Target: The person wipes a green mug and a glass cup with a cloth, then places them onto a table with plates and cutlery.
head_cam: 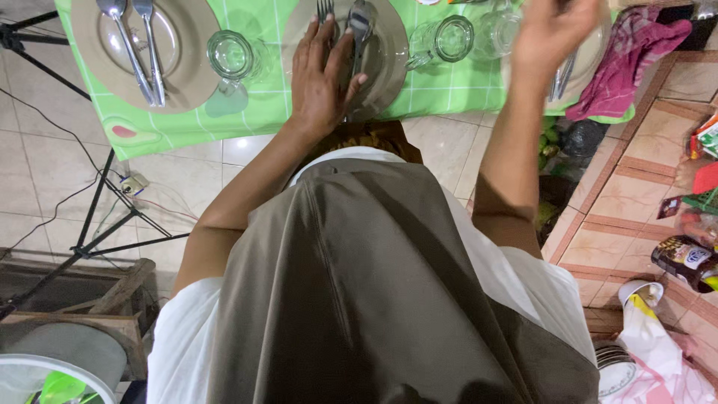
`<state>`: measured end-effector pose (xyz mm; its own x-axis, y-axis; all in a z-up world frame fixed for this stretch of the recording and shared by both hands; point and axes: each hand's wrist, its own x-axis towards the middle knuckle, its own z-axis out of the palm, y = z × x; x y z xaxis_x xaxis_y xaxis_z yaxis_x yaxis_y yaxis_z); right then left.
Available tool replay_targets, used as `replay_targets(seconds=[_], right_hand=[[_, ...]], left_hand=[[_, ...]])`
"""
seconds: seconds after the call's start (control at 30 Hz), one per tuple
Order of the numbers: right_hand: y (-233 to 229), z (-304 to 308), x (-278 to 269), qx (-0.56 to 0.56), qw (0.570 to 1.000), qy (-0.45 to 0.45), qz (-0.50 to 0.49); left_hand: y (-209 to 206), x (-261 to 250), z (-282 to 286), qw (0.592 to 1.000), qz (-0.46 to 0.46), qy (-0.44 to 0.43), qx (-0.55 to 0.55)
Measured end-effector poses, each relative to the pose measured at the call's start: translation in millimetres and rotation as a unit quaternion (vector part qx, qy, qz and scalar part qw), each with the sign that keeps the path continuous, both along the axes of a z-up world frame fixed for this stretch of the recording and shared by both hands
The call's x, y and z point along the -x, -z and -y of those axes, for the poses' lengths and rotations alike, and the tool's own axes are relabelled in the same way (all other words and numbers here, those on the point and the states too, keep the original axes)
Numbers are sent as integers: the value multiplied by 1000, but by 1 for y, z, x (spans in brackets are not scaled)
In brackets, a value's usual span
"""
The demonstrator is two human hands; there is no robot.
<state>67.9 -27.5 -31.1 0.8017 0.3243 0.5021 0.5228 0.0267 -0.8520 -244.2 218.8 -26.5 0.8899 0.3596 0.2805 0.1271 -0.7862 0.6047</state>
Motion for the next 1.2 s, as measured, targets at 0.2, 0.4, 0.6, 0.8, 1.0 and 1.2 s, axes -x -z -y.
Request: replay_targets(seconds=[0.2,0.4,0.6,0.8,1.0,1.2], right_hand=[[-39,-99,160,258,946,-194,13],[-7,-116,181,396,893,-176,122],[12,-113,179,394,890,-181,143],[13,-116,172,369,891,-211,159],[-16,-114,174,359,894,-232,138],[-26,-56,117,273,957,-11,96]], left_hand=[[15,-9,-4,999,-22,-36,4],[23,-5,-4,999,-37,-31,3],[30,-7,1,998,-52,-38,-4],[33,-12,-1,998,-52,-33,-26],[29,-13,-3,998,-50,-30,-11],[19,-13,-2,999,-37,-34,-12]])
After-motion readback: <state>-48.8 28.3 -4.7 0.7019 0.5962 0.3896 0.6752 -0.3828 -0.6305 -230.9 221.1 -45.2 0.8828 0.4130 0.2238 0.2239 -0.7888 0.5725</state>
